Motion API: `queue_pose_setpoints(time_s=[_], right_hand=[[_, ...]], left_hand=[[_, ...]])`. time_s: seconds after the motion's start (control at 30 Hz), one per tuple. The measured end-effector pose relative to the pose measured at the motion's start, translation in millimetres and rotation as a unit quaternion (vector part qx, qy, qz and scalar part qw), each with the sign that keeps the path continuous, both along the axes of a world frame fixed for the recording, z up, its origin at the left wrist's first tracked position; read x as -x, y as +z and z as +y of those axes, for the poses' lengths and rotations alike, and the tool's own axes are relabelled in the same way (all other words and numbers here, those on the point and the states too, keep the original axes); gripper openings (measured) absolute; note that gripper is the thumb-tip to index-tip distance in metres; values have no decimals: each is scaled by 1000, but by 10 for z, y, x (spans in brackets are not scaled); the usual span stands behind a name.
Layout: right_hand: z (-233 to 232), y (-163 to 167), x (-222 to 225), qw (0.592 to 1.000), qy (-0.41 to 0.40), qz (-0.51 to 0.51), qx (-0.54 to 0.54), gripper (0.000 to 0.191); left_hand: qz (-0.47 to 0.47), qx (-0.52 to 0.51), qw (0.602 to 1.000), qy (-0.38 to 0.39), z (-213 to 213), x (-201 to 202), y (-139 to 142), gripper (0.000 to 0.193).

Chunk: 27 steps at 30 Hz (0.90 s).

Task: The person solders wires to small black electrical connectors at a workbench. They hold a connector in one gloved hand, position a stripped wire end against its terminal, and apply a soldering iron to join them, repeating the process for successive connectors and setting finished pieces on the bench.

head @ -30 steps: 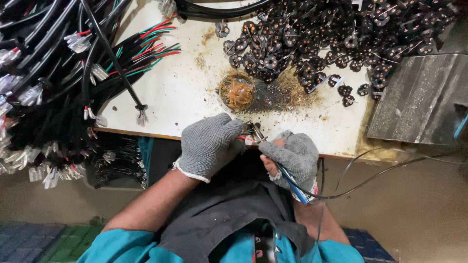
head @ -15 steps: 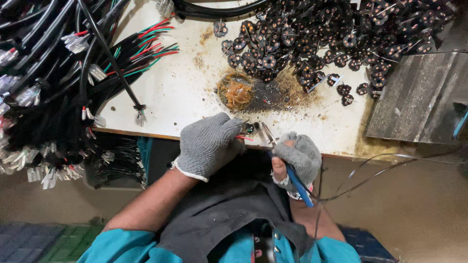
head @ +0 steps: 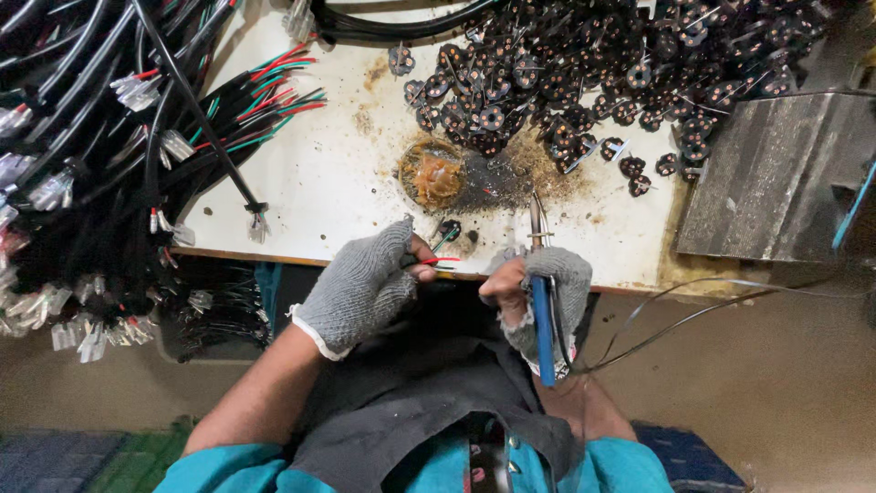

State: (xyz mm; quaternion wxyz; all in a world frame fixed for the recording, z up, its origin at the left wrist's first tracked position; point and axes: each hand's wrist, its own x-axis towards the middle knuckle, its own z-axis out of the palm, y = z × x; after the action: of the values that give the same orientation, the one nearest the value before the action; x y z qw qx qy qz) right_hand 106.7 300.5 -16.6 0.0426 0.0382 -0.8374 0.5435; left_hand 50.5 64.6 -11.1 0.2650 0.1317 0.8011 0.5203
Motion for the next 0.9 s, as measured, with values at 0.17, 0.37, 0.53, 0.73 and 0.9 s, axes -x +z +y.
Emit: queue_pose_setpoints(time_s=[0.17, 0.37, 0.53, 0.73, 0.9], right_hand=[[-168, 115, 74, 997, 6, 6, -82, 32], [-238, 166, 188, 997, 6, 15, -69, 30], [-289, 192, 173, 999, -42, -9, 19, 29], [-316, 184, 137, 990, -60, -1, 126, 23], [-186, 105, 55, 992, -45, -70, 97, 4]], left_hand=[[-80, 8, 997, 15, 64, 10, 78, 18], [-18, 18, 1000, -15, 84, 1, 91, 16], [57, 28, 997, -41, 69, -48, 4, 13], [79, 33, 995, -54, 38, -88, -54, 14], [93, 27, 994, -49, 64, -101, -34, 12]])
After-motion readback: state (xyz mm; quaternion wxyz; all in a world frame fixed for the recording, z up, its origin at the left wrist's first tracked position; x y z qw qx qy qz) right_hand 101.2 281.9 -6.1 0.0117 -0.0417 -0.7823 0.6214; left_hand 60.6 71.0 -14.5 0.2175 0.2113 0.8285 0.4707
